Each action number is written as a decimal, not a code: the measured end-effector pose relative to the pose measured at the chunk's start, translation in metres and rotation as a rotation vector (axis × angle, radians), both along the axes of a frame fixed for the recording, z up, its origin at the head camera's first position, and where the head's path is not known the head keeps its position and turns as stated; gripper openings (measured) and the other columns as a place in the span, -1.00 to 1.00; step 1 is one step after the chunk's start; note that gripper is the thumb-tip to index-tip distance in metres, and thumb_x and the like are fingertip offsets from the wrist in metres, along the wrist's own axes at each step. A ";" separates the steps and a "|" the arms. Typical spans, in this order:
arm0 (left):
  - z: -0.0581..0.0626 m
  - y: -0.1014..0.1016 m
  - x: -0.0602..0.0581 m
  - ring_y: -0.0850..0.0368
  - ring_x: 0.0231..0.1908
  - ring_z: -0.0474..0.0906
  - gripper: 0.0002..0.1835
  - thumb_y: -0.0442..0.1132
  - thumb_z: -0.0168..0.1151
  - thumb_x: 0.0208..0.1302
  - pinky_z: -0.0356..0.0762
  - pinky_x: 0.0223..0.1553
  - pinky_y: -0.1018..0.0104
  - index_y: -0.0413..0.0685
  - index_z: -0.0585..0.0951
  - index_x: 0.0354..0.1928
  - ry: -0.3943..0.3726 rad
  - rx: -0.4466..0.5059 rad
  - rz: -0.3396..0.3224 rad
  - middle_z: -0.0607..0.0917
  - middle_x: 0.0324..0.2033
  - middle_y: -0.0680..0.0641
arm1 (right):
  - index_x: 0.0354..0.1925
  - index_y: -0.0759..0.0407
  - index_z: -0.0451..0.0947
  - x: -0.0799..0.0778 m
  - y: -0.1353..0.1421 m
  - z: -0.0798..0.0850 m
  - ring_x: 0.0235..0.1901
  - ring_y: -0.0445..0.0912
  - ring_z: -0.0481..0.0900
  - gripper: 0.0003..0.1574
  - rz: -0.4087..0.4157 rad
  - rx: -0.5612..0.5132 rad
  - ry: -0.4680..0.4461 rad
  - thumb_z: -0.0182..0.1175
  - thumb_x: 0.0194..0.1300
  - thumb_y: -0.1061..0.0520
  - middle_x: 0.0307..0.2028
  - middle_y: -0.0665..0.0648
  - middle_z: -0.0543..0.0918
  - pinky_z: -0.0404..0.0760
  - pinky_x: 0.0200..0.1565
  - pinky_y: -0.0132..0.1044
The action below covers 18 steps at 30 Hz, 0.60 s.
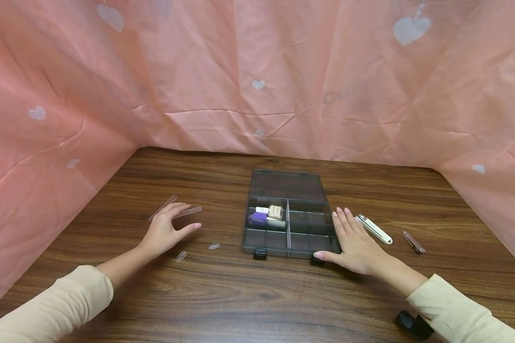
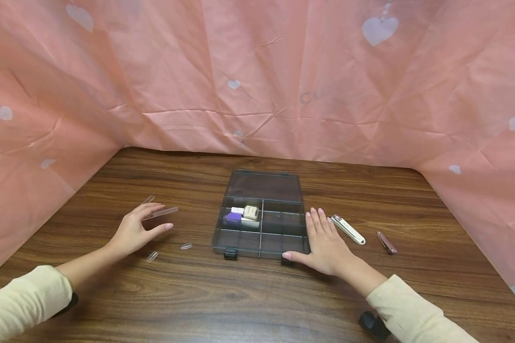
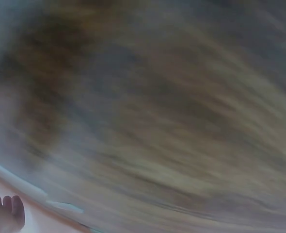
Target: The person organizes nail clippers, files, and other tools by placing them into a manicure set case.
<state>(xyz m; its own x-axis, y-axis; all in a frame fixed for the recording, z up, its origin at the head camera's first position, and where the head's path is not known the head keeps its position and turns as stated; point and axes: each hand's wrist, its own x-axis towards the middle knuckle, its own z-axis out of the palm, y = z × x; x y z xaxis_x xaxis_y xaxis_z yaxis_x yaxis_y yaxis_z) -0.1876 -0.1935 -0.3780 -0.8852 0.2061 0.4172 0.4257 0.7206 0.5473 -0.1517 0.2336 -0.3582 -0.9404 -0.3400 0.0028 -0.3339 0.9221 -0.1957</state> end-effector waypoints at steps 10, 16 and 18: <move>-0.004 -0.017 -0.003 -0.34 0.03 0.46 -0.47 -0.22 0.40 0.02 0.47 0.00 -0.15 -0.44 0.52 -0.01 -0.047 -0.038 0.063 0.55 -0.02 -0.39 | 0.36 0.51 -0.14 0.000 0.001 0.002 0.40 0.33 -0.22 0.38 -0.001 0.004 -0.010 0.05 0.08 -0.52 0.39 0.49 -0.13 -0.08 0.32 0.27; -0.004 -0.023 -0.003 -0.35 -0.04 0.49 -0.59 -0.32 0.34 0.07 0.46 -0.02 -0.16 -0.47 0.54 -0.07 -0.064 -0.105 0.119 0.57 -0.12 -0.42 | 0.36 0.52 -0.13 0.000 0.000 0.002 0.40 0.34 -0.22 0.39 0.003 0.004 -0.012 0.04 0.07 -0.52 0.39 0.49 -0.13 -0.08 0.32 0.27; -0.005 -0.024 -0.003 -0.36 -0.05 0.49 -0.60 -0.35 0.32 0.08 0.46 -0.01 -0.16 -0.50 0.54 -0.08 -0.071 -0.117 0.121 0.57 -0.13 -0.43 | 0.36 0.52 -0.13 0.000 0.000 0.003 0.40 0.34 -0.22 0.39 0.003 0.004 -0.013 0.04 0.07 -0.52 0.39 0.50 -0.13 -0.08 0.32 0.27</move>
